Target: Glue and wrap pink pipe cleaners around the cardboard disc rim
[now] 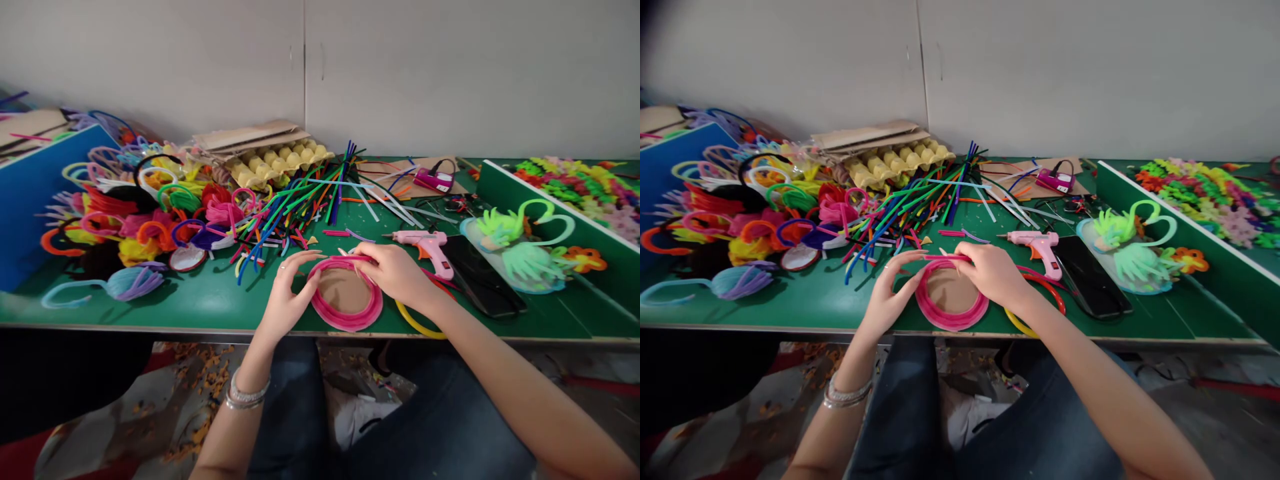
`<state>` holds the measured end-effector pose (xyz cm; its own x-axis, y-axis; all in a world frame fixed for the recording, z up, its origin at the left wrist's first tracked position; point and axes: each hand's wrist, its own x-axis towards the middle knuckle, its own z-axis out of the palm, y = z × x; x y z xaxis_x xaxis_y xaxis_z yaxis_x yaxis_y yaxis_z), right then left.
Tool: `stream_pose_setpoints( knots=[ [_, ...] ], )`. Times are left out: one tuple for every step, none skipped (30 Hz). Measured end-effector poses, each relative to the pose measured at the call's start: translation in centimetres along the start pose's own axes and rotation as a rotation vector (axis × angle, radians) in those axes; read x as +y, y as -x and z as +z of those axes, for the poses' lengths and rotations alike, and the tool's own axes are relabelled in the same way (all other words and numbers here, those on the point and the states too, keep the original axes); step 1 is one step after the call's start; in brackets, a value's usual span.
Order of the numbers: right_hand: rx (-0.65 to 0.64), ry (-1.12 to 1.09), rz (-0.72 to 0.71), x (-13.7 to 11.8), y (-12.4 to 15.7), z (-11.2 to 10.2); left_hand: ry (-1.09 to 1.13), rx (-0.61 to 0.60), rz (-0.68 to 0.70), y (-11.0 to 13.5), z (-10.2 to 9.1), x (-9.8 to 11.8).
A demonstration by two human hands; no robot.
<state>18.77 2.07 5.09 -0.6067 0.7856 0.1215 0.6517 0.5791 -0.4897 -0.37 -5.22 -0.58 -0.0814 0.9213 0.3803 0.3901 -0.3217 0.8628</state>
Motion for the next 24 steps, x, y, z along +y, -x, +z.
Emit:
stream_pose_setpoints(
  knots=[
    [-0.016,-0.015,0.023,-0.1,0.1,-0.1,-0.059,0.038,0.012,0.0,0.1,-0.1],
    [-0.033,-0.029,0.043,-0.3,0.1,-0.2,-0.106,0.074,0.022,-0.1,0.2,-0.2],
    [-0.055,-0.041,0.061,-0.5,0.3,-0.3,-0.142,0.106,0.026,-0.1,0.3,-0.4],
    [-0.073,-0.048,0.077,-0.7,0.4,-0.5,-0.167,0.136,0.024,-0.1,0.3,-0.5],
    [-0.081,-0.052,0.085,-1.0,0.6,-0.7,-0.183,0.162,0.015,-0.1,0.3,-0.7],
    [-0.071,-0.05,0.083,-1.2,0.7,-0.9,-0.193,0.184,0.001,-0.1,0.3,-0.9],
    [-0.049,-0.042,0.065,-1.3,0.9,-1.1,-0.198,0.198,-0.014,-0.1,0.3,-1.1],
    [-0.022,-0.022,0.036,-1.4,1.1,-1.3,-0.199,0.207,-0.029,0.0,0.3,-1.2],
    [0.005,0.007,0.004,-1.5,1.2,-1.6,-0.199,0.21,-0.042,0.0,0.3,-1.3],
    [0.018,0.041,-0.028,-1.4,1.3,-1.7,-0.203,0.208,-0.053,0.0,0.3,-1.4],
    [0.019,0.078,-0.051,-1.4,1.3,-1.9,-0.213,0.199,-0.062,0.0,0.3,-1.4],
    [0.013,0.116,-0.061,-1.3,1.3,-1.9,-0.228,0.184,-0.072,0.0,0.3,-1.4],
    [0.001,0.149,-0.061,-1.3,1.3,-1.9,-0.247,0.163,-0.081,0.0,0.4,-1.4],
    [-0.017,0.175,-0.055,-1.2,1.2,-1.8,-0.267,0.138,-0.09,0.0,0.4,-1.3],
    [-0.039,0.198,-0.047,-1.1,1.0,-1.6,-0.288,0.111,-0.1,0.0,0.4,-1.2],
    [-0.064,0.219,-0.038,-1.0,0.8,-1.3,-0.307,0.086,-0.108,-0.1,0.4,-1.2],
    [-0.094,0.236,-0.029,-0.9,0.6,-0.9,-0.323,0.063,-0.117,-0.1,0.4,-1.2],
    [-0.128,0.247,-0.019,-0.8,0.4,-0.5,-0.337,0.045,-0.125,-0.1,0.4,-1.1],
    [-0.159,0.254,-0.011,-0.6,0.2,-0.2,-0.349,0.03,-0.134,-0.1,0.4,-1.2],
    [-0.184,0.258,-0.006,-0.4,0.0,0.1,-0.358,0.018,-0.143,-0.1,0.4,-1.2],
    [-0.201,0.262,-0.004,-0.3,-0.2,0.4,-0.366,0.011,-0.151,-0.1,0.4,-1.2],
    [-0.211,0.264,-0.007,-0.1,-0.4,0.6,-0.374,0.007,-0.159,-0.1,0.4,-1.2],
    [-0.214,0.266,-0.01,0.1,-0.5,0.8,-0.383,0.004,-0.164,-0.1,0.4,-1.2],
    [-0.212,0.268,-0.014,0.2,-0.6,1.0,-0.393,0.001,-0.166,-0.1,0.5,-1.2]
  ],
)
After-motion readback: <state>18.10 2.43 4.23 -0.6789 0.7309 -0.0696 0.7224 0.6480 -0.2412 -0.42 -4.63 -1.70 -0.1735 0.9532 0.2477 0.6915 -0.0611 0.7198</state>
